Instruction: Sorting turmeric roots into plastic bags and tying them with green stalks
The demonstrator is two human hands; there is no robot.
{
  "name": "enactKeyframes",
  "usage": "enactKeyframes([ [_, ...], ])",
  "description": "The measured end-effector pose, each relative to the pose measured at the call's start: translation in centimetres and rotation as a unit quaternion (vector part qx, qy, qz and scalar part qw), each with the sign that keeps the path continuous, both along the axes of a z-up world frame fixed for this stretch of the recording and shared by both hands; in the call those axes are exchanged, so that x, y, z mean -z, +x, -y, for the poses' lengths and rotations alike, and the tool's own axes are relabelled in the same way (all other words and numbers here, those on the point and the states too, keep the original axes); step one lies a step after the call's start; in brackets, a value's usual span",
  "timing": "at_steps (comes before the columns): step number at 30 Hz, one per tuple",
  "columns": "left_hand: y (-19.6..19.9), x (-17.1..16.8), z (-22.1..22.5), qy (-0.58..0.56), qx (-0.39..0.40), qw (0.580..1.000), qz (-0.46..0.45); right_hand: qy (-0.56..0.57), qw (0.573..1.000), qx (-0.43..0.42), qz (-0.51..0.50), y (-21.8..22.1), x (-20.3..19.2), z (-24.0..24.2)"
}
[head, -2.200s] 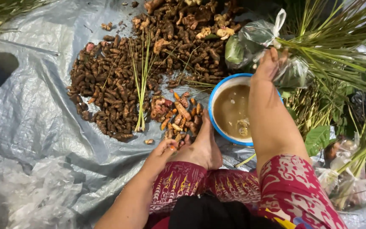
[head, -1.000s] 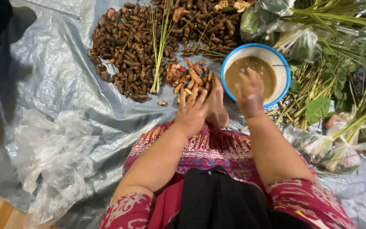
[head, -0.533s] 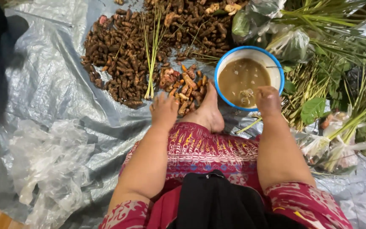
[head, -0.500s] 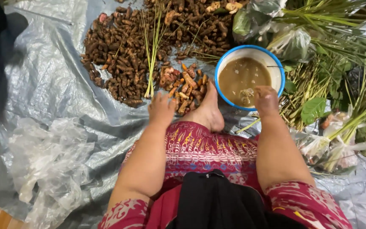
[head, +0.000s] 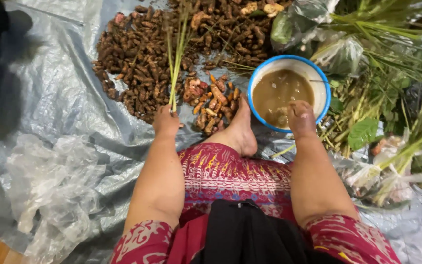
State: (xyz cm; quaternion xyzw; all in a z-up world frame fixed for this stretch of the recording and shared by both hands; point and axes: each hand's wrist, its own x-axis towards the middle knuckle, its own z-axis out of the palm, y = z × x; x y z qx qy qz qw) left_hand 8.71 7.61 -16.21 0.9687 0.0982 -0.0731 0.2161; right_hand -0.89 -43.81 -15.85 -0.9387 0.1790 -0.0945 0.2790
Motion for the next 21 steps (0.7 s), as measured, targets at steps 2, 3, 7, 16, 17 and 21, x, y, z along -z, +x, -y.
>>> enactKeyframes([
  [2,0.8,0.7,-0.1,-0.007,0.002,0.999,0.040,0.035,0.991,-0.012,0.128,0.3,-0.1,0.9],
  [3,0.2,-0.9,0.6,-0.008,0.012,0.999,0.040,0.032,0.991,-0.002,0.128,-0.3,-1.3,0.8],
  [7,-0.9,-3.0,1.4,-0.029,0.065,0.974,0.213,0.082,0.989,0.043,0.115,-1.5,-3.7,0.1],
  [16,-4.3,-8.0,-4.7,-0.134,-0.003,0.991,-0.003,0.069,0.995,-0.015,0.073,-3.6,-6.2,-0.6],
  [17,-5.0,-9.1,-6.1,-0.135,-0.037,0.988,-0.061,0.064,0.995,-0.018,0.079,-4.2,-6.8,-0.7],
  [21,-8.1,-1.4,-19.4,-0.073,-0.147,0.986,0.031,0.057,0.993,-0.038,0.094,-8.1,-12.8,-1.7],
])
